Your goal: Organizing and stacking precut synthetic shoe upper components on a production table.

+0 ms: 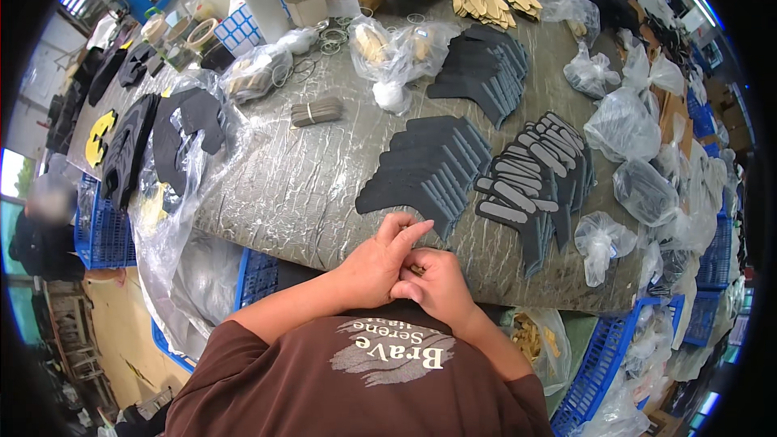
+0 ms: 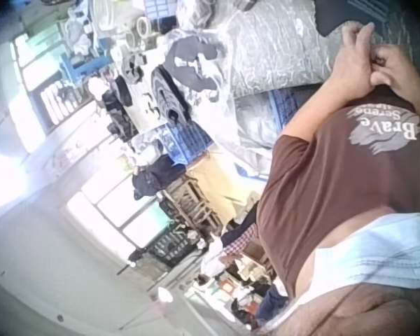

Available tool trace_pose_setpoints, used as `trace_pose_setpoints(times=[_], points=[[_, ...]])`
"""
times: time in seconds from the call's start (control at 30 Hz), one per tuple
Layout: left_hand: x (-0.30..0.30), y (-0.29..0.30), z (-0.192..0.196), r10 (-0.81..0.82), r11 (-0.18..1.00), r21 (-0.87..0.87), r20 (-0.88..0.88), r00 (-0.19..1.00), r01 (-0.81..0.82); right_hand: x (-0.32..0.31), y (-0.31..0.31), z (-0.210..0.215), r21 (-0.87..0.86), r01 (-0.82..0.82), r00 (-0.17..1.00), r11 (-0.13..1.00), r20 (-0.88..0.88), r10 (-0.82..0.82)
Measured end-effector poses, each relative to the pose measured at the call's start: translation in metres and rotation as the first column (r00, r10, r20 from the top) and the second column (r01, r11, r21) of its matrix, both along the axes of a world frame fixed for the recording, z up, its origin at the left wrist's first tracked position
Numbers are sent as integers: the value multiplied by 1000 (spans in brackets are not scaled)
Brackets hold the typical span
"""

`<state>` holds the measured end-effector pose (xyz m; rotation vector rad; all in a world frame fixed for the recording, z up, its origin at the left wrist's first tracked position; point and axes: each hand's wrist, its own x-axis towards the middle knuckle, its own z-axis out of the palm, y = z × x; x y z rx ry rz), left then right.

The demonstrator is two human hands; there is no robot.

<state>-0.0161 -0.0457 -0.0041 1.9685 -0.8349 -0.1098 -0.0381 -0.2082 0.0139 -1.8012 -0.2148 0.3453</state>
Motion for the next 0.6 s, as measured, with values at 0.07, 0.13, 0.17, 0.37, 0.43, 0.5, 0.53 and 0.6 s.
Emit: trace_pose_setpoints(times=[0.07,0.13,0.17,0.37,0.43,0.5,0.53,0.6], points=[[1,-1,3,-8,1000,-1,-16,1000,8,-2,0,-2,108,-18,997,994,-78,27],[2,-1,4,-44,999,-8,-67,997,44,-3,0,-7,154,11,993,988,-118,7],[1,-1,4,-44,999,-6,-68,997,43,-5,0,-9,198,38,987,979,-159,-6],[0,-5,-2,-13,991,-136,-88,996,1,-8,-1,-28,379,78,935,922,-349,64],[1,-2,-16,59,942,-305,-268,962,-142,-9,3,-26,374,114,937,920,-348,25],[-3,-4,-22,75,879,-418,-354,932,-229,-9,4,-24,372,144,939,917,-345,-7],[-4,-3,-24,7,814,-484,-545,838,-321,-9,3,-23,497,223,898,838,-439,22],[0,3,-8,-49,793,-348,-854,517,-500,-5,1,-20,620,351,829,701,-554,75]])
